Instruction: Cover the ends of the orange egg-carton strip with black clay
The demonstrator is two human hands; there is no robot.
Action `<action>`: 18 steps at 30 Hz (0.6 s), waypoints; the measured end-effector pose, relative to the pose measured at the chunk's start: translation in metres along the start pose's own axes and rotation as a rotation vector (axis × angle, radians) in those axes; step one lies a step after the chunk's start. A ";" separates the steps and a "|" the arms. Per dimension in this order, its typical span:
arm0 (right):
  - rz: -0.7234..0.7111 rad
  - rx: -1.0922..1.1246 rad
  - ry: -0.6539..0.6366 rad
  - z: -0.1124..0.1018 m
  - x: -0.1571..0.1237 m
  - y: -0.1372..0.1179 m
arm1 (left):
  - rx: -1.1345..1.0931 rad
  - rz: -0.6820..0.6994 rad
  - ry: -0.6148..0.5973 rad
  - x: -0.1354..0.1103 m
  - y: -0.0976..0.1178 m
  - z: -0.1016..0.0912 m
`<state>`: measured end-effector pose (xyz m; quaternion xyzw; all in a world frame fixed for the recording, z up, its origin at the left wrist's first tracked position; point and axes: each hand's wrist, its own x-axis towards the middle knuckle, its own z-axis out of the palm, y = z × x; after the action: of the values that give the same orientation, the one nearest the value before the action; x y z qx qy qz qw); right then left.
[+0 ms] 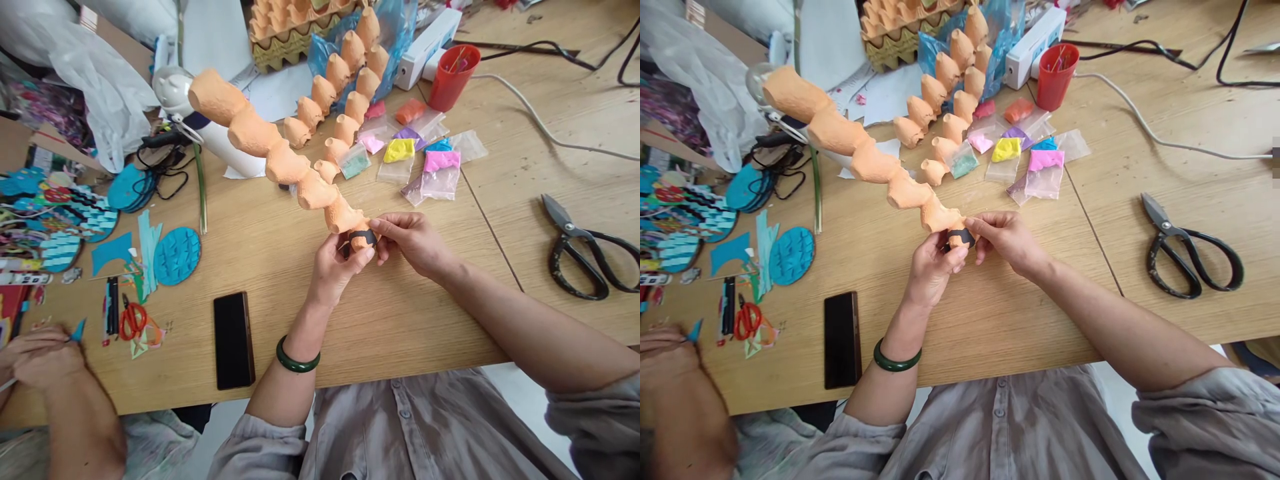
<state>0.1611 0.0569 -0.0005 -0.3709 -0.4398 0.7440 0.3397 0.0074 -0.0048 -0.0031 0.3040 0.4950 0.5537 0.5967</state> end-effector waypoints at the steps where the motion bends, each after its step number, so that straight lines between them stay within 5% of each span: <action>1: -0.001 0.009 0.000 -0.001 0.000 0.000 | -0.046 -0.017 -0.009 0.000 0.002 0.000; 6: -0.012 0.093 0.024 -0.002 0.002 0.002 | -0.226 -0.053 -0.042 -0.001 0.007 0.000; 18: -0.074 0.070 -0.022 -0.001 -0.001 -0.002 | -0.200 -0.015 0.012 0.003 0.000 -0.002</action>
<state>0.1624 0.0572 0.0009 -0.3339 -0.4306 0.7500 0.3751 0.0053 -0.0025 -0.0045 0.2357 0.4431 0.5977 0.6252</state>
